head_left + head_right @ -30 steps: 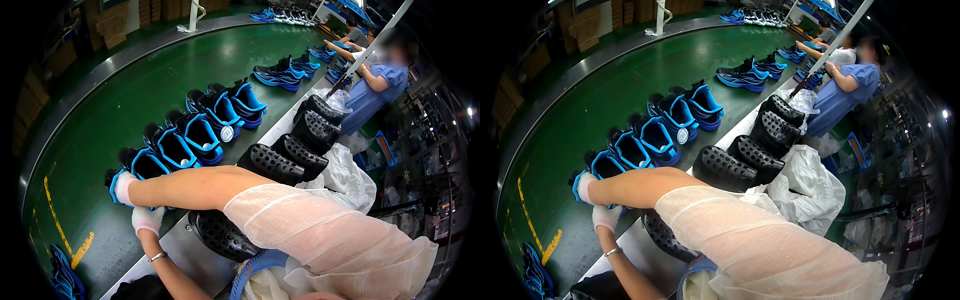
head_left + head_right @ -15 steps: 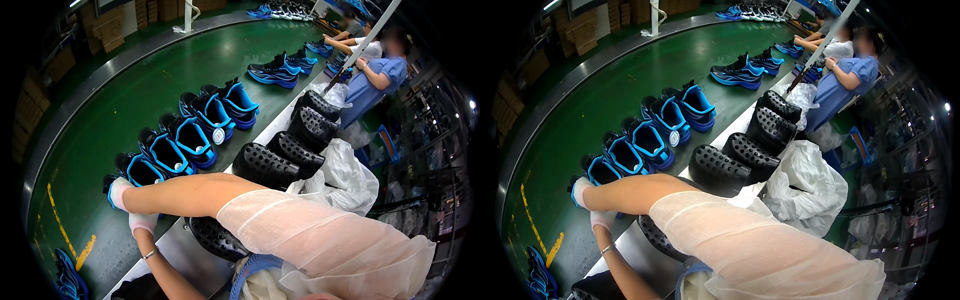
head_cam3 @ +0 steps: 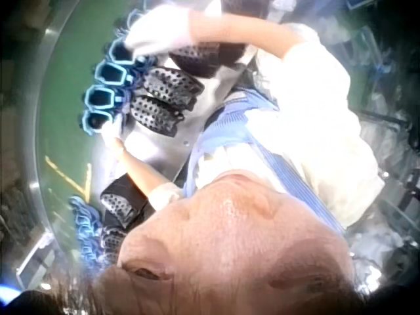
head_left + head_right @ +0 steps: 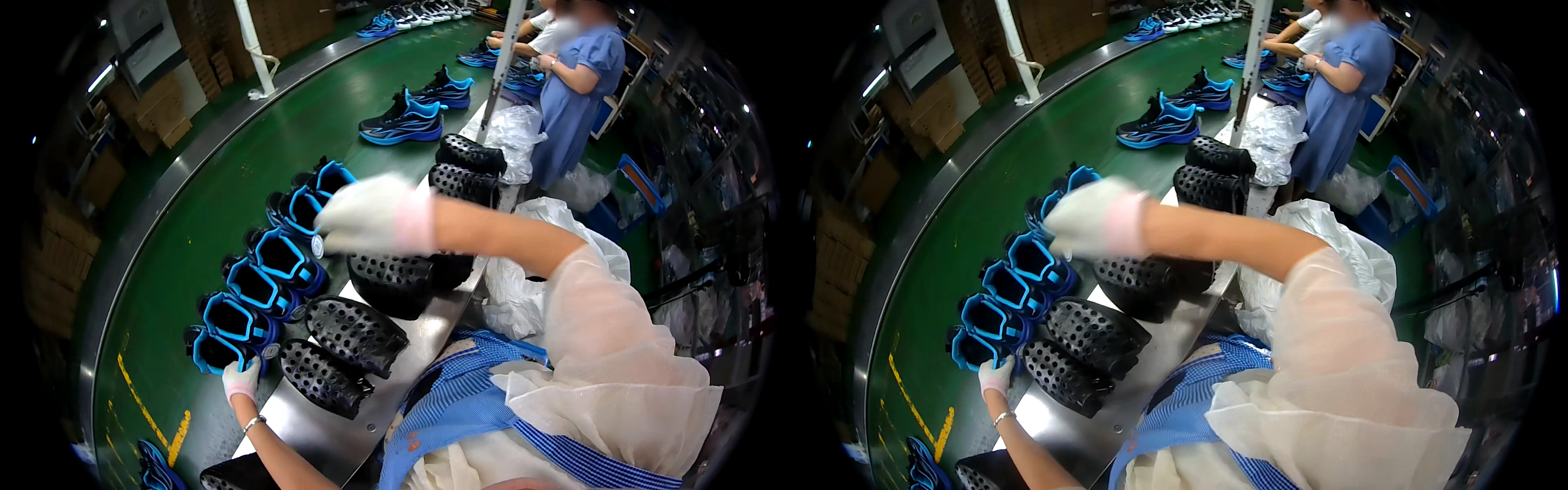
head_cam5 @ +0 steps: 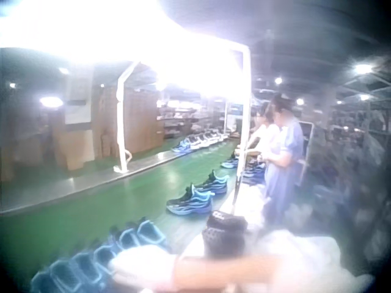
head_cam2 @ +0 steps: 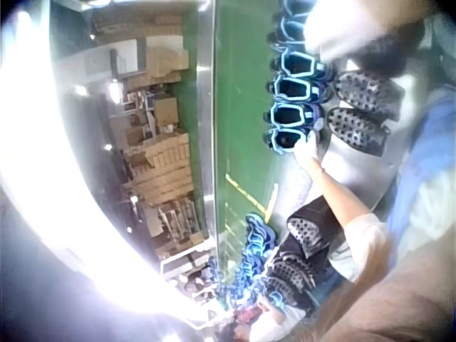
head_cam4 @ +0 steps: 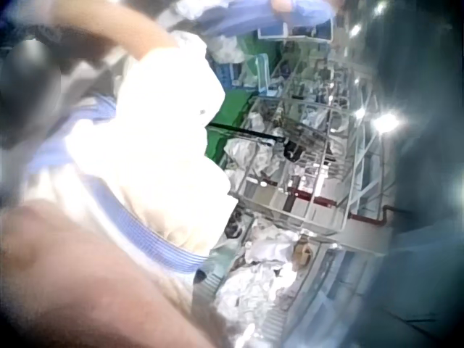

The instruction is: The person takes a black shoe from a workstation and fits it into a blue shoe upper, then places the assembled shoe onto a conveyor belt.

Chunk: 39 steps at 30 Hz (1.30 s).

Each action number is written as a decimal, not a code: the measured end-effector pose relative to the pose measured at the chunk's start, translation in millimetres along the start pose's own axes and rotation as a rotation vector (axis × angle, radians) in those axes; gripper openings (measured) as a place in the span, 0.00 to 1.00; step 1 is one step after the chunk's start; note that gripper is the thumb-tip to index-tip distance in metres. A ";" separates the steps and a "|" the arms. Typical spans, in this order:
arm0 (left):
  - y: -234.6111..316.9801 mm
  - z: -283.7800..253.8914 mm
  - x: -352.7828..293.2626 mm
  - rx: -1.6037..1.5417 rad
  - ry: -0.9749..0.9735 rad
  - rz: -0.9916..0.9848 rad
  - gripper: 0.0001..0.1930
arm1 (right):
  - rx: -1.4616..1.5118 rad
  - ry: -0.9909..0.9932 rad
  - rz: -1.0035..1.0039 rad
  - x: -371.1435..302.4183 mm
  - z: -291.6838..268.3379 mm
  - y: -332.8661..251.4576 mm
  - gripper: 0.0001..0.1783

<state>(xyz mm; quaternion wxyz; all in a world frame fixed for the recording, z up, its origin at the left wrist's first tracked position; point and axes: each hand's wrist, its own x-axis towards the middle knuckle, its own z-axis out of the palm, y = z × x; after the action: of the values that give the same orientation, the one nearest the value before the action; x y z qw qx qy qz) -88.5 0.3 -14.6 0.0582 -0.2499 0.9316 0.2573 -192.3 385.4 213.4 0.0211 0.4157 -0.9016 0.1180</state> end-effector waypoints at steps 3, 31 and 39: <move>5.7 -7.5 -10.3 -0.059 0.037 -0.003 0.22 | -0.116 0.295 0.294 -69.0 -30.8 67.6 0.13; 37.9 -27.8 -84.3 0.089 0.630 0.214 0.18 | -0.201 0.399 0.595 -169.9 -16.8 184.5 0.19; 32.2 -35.5 -90.8 -0.128 0.645 0.334 0.17 | -0.083 0.625 0.300 -119.2 -35.6 118.3 0.21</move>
<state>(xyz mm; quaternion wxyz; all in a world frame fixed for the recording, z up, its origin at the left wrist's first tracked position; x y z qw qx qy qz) -25.0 45.7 52.1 -0.2969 -0.1660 0.9120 0.2292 -205.8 556.5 208.6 0.2954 0.2213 -0.9066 0.2044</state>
